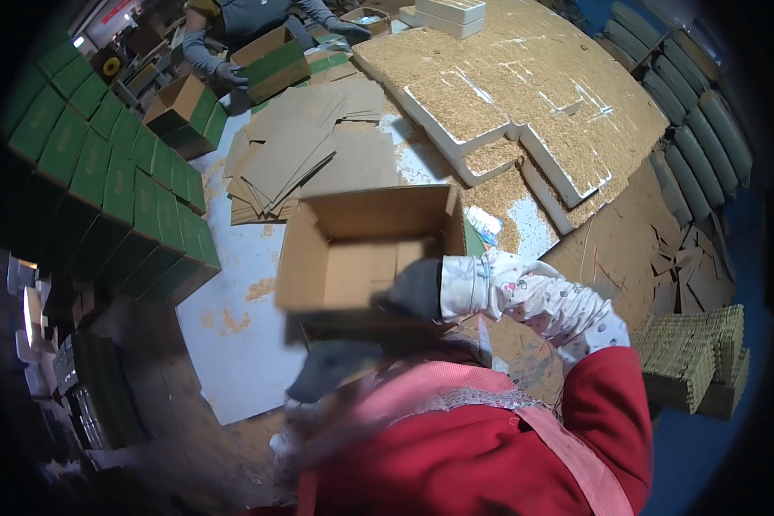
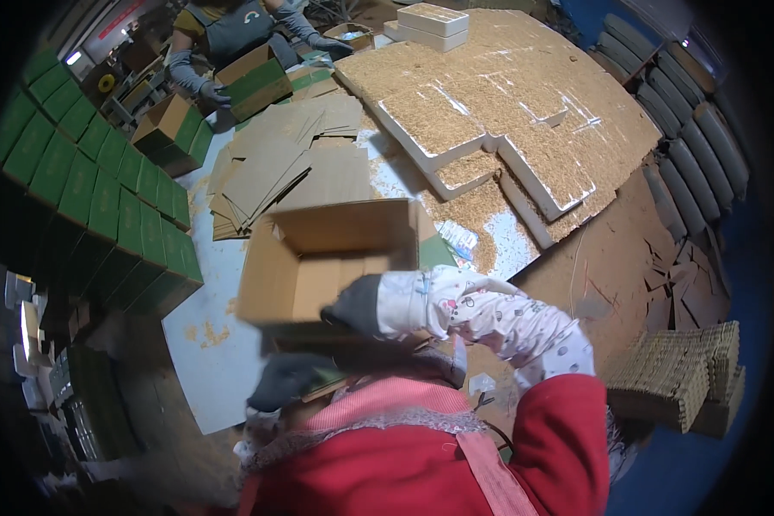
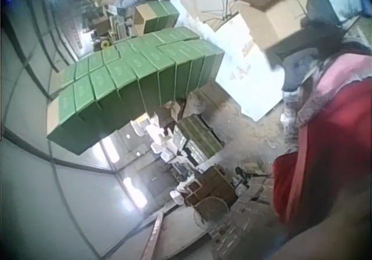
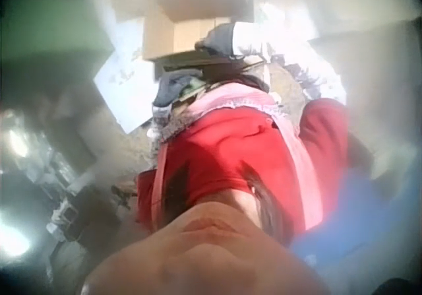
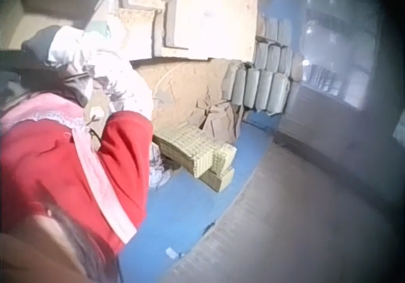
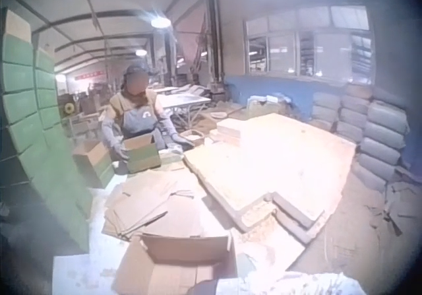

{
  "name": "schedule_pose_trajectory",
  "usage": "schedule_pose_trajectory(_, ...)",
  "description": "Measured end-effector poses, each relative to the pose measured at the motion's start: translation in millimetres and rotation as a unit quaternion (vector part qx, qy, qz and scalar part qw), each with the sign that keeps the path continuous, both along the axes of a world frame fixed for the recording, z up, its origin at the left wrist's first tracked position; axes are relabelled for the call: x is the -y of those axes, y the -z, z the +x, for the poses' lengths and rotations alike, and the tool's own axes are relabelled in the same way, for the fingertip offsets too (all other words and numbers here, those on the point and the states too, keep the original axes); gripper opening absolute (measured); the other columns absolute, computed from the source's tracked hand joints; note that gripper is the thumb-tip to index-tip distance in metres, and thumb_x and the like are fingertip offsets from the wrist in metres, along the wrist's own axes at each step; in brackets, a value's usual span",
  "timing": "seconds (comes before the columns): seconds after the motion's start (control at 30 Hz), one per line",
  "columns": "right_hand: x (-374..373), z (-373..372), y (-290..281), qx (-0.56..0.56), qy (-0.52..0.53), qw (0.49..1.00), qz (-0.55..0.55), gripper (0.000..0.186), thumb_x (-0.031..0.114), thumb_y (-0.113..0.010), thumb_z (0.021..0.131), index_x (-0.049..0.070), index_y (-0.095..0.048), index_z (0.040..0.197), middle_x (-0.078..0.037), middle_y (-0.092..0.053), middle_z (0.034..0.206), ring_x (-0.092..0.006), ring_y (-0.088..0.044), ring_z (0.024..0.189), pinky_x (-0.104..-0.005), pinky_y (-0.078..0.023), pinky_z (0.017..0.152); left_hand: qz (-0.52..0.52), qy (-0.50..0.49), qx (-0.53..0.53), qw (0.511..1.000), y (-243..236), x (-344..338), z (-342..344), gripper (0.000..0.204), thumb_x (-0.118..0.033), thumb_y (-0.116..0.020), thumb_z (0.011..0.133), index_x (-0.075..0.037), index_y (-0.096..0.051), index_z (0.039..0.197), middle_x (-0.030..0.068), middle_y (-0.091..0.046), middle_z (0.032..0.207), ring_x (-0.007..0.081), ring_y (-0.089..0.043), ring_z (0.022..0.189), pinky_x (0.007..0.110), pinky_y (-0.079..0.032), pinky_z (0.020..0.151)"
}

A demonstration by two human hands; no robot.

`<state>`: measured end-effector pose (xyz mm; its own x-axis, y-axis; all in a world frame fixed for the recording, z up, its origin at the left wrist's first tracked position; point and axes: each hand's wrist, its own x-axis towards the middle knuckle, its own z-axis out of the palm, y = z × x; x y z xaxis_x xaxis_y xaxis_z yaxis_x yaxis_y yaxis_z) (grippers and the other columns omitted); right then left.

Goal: The person packs items by folding open cardboard boxes, placing styrofoam containers filled with husks and small packets into the boxes, adding cardboard sheets, folding the boxes closed, and stacking them.

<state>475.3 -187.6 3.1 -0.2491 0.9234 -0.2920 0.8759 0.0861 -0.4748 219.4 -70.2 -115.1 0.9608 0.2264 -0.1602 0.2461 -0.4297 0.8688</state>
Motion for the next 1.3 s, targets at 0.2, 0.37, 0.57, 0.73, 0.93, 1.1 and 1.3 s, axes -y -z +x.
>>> schedule_pose_trajectory(0.2, 1.6, 69.3, 31.1, -0.226, 0.162, 0.951, 0.132, 0.036, 0.02, -0.059, 0.079, 0.005, -0.054, 0.112, -0.015, -0.063, 0.092, -0.0255, -0.062, 0.082, -0.0357, -0.048, 0.074, 0.265, -0.234, 0.11, 0.929, -40.6, -66.4, 75.7, 0.039, 0.0, -0.049, 0.078, -0.008, -0.053, 0.115, 0.0158, -0.058, 0.104, 0.0311, -0.058, 0.09, 0.034, -0.045, 0.08)
schedule_pose_trajectory(0.37, -20.2, 279.8, 175.9, -0.558, 0.713, 0.393, 0.162, 0.055, 0.024, -0.07, 0.075, 0.008, -0.044, 0.121, -0.011, -0.061, 0.088, -0.0207, -0.06, 0.083, -0.0302, -0.05, 0.066, 0.301, -0.272, 0.038, 0.913, -29.3, -45.7, 85.7, 0.034, -0.001, -0.049, 0.076, -0.014, -0.059, 0.105, 0.012, -0.059, 0.078, 0.0308, -0.057, 0.071, 0.039, -0.046, 0.065)
schedule_pose_trajectory(0.57, -107.4, 368.1, 325.4, -0.679, 0.647, 0.101, 0.333, 0.079, 0.023, -0.074, 0.07, 0.005, -0.027, 0.13, -0.016, -0.054, 0.11, -0.0238, -0.057, 0.093, -0.036, -0.049, 0.077, 0.334, -0.279, 0.001, 0.9, -33.1, -45.6, 85.8, 0.024, -0.007, -0.052, 0.078, -0.013, -0.06, 0.1, 0.013, -0.06, 0.079, 0.0316, -0.057, 0.069, 0.04, -0.046, 0.062)
schedule_pose_trajectory(0.73, -110.0, 415.2, 356.4, -0.34, 0.839, 0.191, 0.38, 0.107, 0.019, -0.08, 0.061, 0.003, -0.008, 0.139, -0.021, -0.04, 0.128, -0.0267, -0.043, 0.115, -0.0344, -0.038, 0.095, 0.332, -0.262, 0.01, 0.906, -29.9, -47.9, 91.9, 0.026, -0.006, -0.053, 0.076, -0.013, -0.06, 0.1, 0.0128, -0.06, 0.079, 0.0314, -0.057, 0.069, 0.04, -0.046, 0.062)
schedule_pose_trajectory(0.93, -45.9, 326.4, 187.1, -0.488, 0.681, 0.434, 0.333, 0.085, 0.022, -0.074, 0.068, 0.003, -0.023, 0.133, -0.02, -0.046, 0.121, -0.0247, -0.046, 0.112, -0.0331, -0.038, 0.095, 0.281, -0.242, 0.014, 0.929, -48.5, -51.0, 96.7, 0.031, -0.004, -0.054, 0.074, -0.013, -0.058, 0.103, 0.018, -0.056, 0.103, 0.0319, -0.058, 0.08, 0.038, -0.048, 0.069)
schedule_pose_trajectory(1.1, 13.8, 228.1, 69.0, -0.341, 0.595, 0.697, 0.211, 0.061, 0.023, -0.069, 0.075, 0.002, -0.042, 0.125, -0.019, -0.054, 0.112, -0.0231, -0.053, 0.104, -0.0337, -0.039, 0.093, 0.217, -0.207, 0.106, 0.948, -38.2, -64.8, 124.6, 0.038, -0.005, -0.051, 0.078, -0.01, -0.054, 0.116, 0.0198, -0.044, 0.126, 0.0255, -0.054, 0.102, 0.035, -0.044, 0.085)
schedule_pose_trajectory(1.3, 50.6, 121.1, 17.4, -0.489, 0.424, 0.739, 0.187, 0.085, 0.01, -0.067, 0.059, 0.008, -0.029, 0.136, -0.012, -0.048, 0.124, -0.0229, -0.047, 0.113, -0.0338, -0.037, 0.095, -0.158, -0.257, 0.223, 0.927, 87.8, -125.7, 140.8, 0.048, -0.005, -0.041, 0.087, 0.006, -0.029, 0.132, 0.0172, -0.042, 0.129, 0.0259, -0.04, 0.119, 0.036, -0.032, 0.1)
